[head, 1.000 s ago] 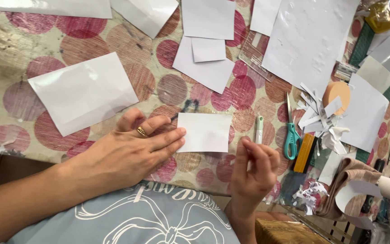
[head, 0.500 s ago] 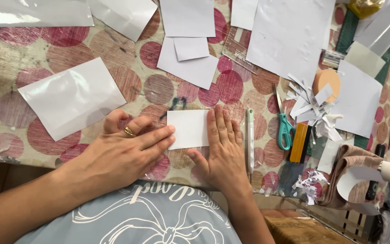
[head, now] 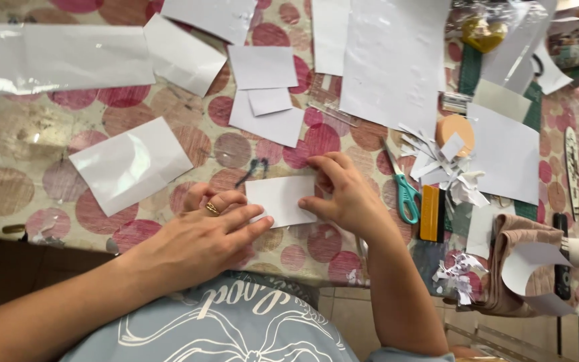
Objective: Weeding excess material from vinyl stickers and cutting them with scissors
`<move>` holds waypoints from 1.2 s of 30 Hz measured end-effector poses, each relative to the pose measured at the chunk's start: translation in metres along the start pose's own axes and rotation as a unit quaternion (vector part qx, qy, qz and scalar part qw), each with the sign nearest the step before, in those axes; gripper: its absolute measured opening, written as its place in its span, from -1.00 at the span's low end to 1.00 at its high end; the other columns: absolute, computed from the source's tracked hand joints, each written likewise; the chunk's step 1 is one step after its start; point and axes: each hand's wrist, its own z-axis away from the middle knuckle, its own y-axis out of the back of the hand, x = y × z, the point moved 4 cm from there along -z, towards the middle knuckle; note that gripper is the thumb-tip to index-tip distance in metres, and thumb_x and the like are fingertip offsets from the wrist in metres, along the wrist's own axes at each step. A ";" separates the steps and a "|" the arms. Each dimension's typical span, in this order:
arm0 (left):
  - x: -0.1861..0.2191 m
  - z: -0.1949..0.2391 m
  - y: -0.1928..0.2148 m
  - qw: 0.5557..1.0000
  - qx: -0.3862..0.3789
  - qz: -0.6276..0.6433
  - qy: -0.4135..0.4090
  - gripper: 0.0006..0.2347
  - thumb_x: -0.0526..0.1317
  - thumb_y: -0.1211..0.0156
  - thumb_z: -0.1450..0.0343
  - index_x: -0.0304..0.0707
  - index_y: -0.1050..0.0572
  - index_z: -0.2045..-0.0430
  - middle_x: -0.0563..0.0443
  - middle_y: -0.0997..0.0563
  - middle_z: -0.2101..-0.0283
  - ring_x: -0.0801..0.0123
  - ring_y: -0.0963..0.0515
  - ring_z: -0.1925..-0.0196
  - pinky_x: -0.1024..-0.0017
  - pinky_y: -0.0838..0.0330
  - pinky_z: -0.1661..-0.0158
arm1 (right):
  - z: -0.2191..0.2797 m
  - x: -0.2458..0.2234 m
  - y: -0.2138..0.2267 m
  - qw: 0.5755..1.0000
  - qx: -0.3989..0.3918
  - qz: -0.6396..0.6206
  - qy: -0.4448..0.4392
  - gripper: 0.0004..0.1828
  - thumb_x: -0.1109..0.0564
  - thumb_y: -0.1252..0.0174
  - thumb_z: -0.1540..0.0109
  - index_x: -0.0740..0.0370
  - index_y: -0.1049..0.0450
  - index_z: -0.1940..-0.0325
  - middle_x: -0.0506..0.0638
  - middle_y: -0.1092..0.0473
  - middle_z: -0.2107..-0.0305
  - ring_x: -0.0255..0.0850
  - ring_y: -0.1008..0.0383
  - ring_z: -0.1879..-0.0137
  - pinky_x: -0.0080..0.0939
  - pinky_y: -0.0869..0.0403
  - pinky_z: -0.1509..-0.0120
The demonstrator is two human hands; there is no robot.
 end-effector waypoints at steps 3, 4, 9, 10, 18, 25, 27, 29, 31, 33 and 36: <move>0.005 -0.004 -0.003 0.999 0.009 -0.047 -0.009 -0.62 0.00 -0.05 -0.47 0.01 -0.47 -0.17 -0.03 -0.54 -0.19 0.03 -0.42 -0.23 0.04 0.02 -0.25 | -0.001 -0.016 0.011 0.996 -0.061 0.027 -0.052 -0.52 -0.15 -0.42 -0.09 -0.08 -0.48 -0.03 -0.16 -0.28 -0.01 -0.29 -0.42 0.07 -0.21 -0.45 0.06; 0.007 -0.006 -0.004 0.999 0.010 -0.049 -0.016 -0.62 0.00 -0.05 -0.47 0.01 -0.47 -0.17 -0.03 -0.54 -0.19 0.03 -0.42 -0.23 0.04 0.02 -0.25 | -0.002 -0.011 0.008 0.997 -0.054 0.025 -0.054 -0.52 -0.15 -0.42 -0.09 -0.08 -0.48 -0.03 -0.16 -0.28 -0.01 -0.29 -0.42 0.07 -0.21 -0.45 0.06; 0.018 -0.024 -0.008 0.996 -0.047 -0.066 -0.043 -0.56 -0.06 0.00 -0.45 0.04 -0.34 -0.28 -0.18 -0.42 -0.29 -0.05 -0.42 -0.25 0.00 -0.22 -0.16 | 0.003 0.004 -0.001 0.985 -0.016 -0.174 0.010 -0.64 0.10 -0.34 -0.18 0.04 -0.23 0.20 -0.18 -0.20 0.42 -0.33 -0.17 0.29 -0.27 -0.25 0.20; 0.020 -0.029 -0.005 0.995 -0.048 -0.068 -0.049 -0.56 -0.06 0.00 -0.45 0.04 -0.34 -0.28 -0.18 -0.42 -0.29 -0.05 -0.42 -0.25 0.00 -0.22 -0.16 | 0.008 0.007 0.000 0.984 -0.010 -0.175 0.009 -0.64 0.10 -0.34 -0.18 0.04 -0.23 0.20 -0.18 -0.20 0.42 -0.33 -0.17 0.29 -0.27 -0.25 0.20; 0.016 -0.089 0.026 0.989 0.059 0.122 -0.058 -0.30 -0.47 -0.10 -0.57 0.10 0.22 -0.47 -0.01 -0.61 0.44 0.57 -0.38 0.80 0.67 -0.38 0.87 | 0.068 0.038 0.031 0.905 0.120 -0.407 0.014 -0.77 0.08 0.05 -0.42 0.23 -0.32 -0.10 0.16 -0.52 0.29 -0.10 -0.62 0.31 -0.29 -0.65 0.32; 0.003 -0.133 0.043 0.853 -0.035 0.483 0.192 -0.48 -0.35 -0.20 -0.42 0.17 -0.31 -0.31 -0.13 -0.56 0.14 0.36 -0.55 0.41 0.58 -0.55 0.53 | 0.094 0.139 0.025 0.903 0.135 0.156 -0.376 -0.65 -0.08 -0.03 -0.40 0.04 -0.45 -0.22 0.01 -0.44 -0.08 -0.03 -0.57 0.01 0.03 -0.59 -0.02; -0.004 -0.134 0.025 0.828 0.029 0.533 0.171 -0.62 -0.43 -0.17 -0.39 -0.23 -0.53 -0.13 -0.27 -0.66 0.02 0.03 -0.73 0.08 0.33 -0.66 0.17 | 0.094 0.176 0.011 0.895 0.221 0.219 -0.319 -0.68 -0.14 -0.16 -0.26 -0.19 -0.55 -0.09 -0.13 -0.45 0.01 0.11 -0.64 0.14 0.21 -0.61 0.01; -0.004 -0.130 0.016 0.806 0.037 0.562 0.182 -0.63 -0.43 -0.21 -0.39 -0.27 -0.53 -0.12 -0.26 -0.67 0.03 0.15 -0.71 0.19 0.39 -0.65 0.24 | 0.090 0.181 0.014 0.900 0.220 0.208 -0.312 -0.69 -0.13 -0.17 -0.25 -0.19 -0.56 -0.08 -0.13 -0.45 0.01 0.14 -0.63 0.09 0.22 -0.60 -0.03; -0.005 -0.125 0.007 0.783 0.045 0.589 0.193 -0.65 -0.43 -0.25 -0.39 -0.30 -0.54 -0.10 -0.25 -0.67 0.05 0.27 -0.69 0.31 0.44 -0.64 0.31 | 0.087 0.187 0.013 0.905 0.220 0.198 -0.305 -0.69 -0.11 -0.18 -0.25 -0.18 -0.57 -0.07 -0.13 -0.45 0.00 0.16 -0.61 0.04 0.23 -0.59 -0.08; -0.008 -0.122 0.001 0.752 0.069 0.627 0.191 -0.63 -0.43 -0.32 -0.35 -0.26 -0.54 -0.07 -0.17 -0.68 0.02 0.49 -0.61 0.43 0.57 -0.60 0.41 | 0.084 0.190 0.010 0.903 0.227 0.224 -0.288 -0.74 -0.11 -0.15 -0.26 -0.13 -0.57 -0.01 -0.10 -0.48 0.04 0.17 -0.62 0.07 0.23 -0.60 -0.05; -0.010 -0.118 0.001 0.708 0.085 0.669 0.207 -0.61 -0.48 -0.34 -0.32 -0.25 -0.54 -0.05 -0.04 -0.67 0.02 0.47 -0.63 0.19 0.49 -0.68 0.22 | 0.081 0.194 0.004 0.905 0.218 0.250 -0.267 -0.75 -0.14 -0.14 -0.26 -0.16 -0.55 0.01 -0.08 -0.52 0.08 0.19 -0.63 0.11 0.24 -0.60 0.00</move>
